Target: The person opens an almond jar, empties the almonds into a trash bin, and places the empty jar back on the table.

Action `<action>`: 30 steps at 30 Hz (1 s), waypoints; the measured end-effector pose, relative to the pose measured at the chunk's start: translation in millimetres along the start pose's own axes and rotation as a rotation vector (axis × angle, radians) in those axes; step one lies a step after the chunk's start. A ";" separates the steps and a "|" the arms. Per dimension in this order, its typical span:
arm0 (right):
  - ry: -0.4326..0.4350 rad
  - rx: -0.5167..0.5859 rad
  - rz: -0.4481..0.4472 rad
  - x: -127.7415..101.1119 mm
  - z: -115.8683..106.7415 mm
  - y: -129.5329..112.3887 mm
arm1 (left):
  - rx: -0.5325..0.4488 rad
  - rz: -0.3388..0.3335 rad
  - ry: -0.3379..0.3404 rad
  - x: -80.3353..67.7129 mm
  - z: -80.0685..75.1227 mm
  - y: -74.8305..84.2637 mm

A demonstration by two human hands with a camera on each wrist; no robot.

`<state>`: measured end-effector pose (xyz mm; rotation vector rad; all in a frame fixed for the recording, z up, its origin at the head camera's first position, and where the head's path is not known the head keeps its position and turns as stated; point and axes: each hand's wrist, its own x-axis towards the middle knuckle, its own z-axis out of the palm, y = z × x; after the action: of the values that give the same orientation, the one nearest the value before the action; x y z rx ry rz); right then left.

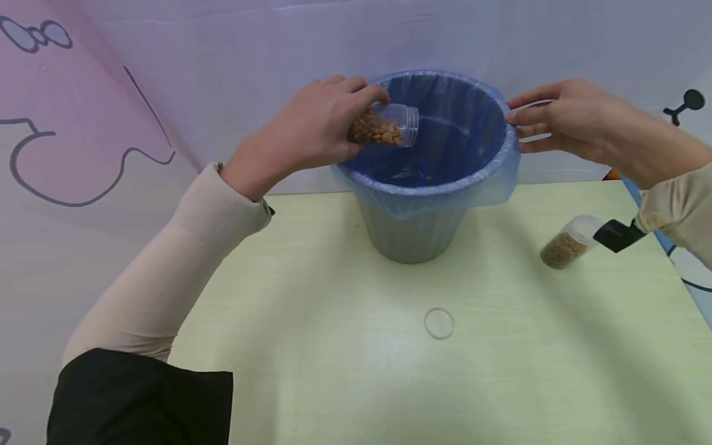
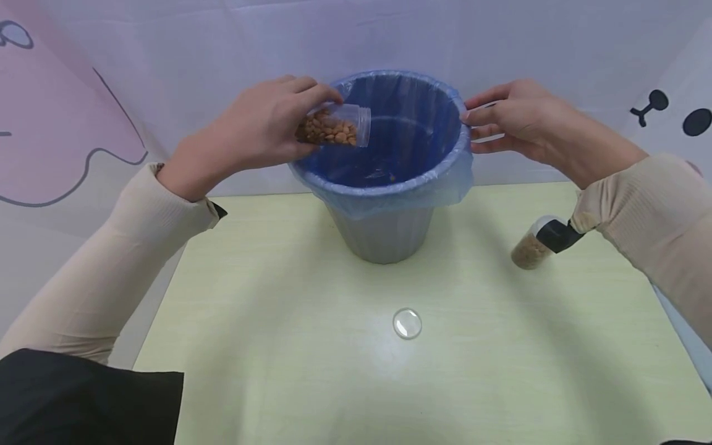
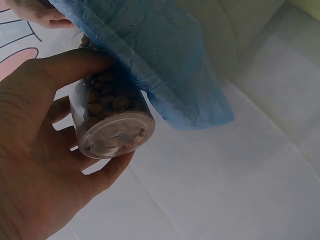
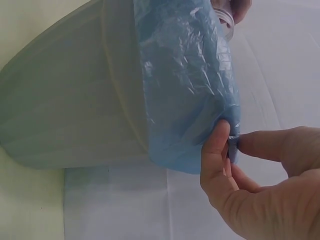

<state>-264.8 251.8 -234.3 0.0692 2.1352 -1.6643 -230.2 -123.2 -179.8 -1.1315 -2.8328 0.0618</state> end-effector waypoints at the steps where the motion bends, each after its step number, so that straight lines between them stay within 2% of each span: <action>1: 0.000 0.000 -0.002 0.0 -0.3 0.2 | 0.006 0.002 0.004 -0.1 0.0 0.1; 14: -0.010 0.001 -0.003 -0.5 1.1 -1.5 | 0.104 0.017 0.022 -2.2 -1.5 0.7; 30: 0.001 -0.025 -0.006 -0.9 0.5 -0.2 | 0.144 0.061 0.045 -3.1 0.5 -1.0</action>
<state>-264.0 251.4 -233.9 0.0564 2.1582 -1.6412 -228.7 -126.1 -180.5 -1.1720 -2.7052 0.2376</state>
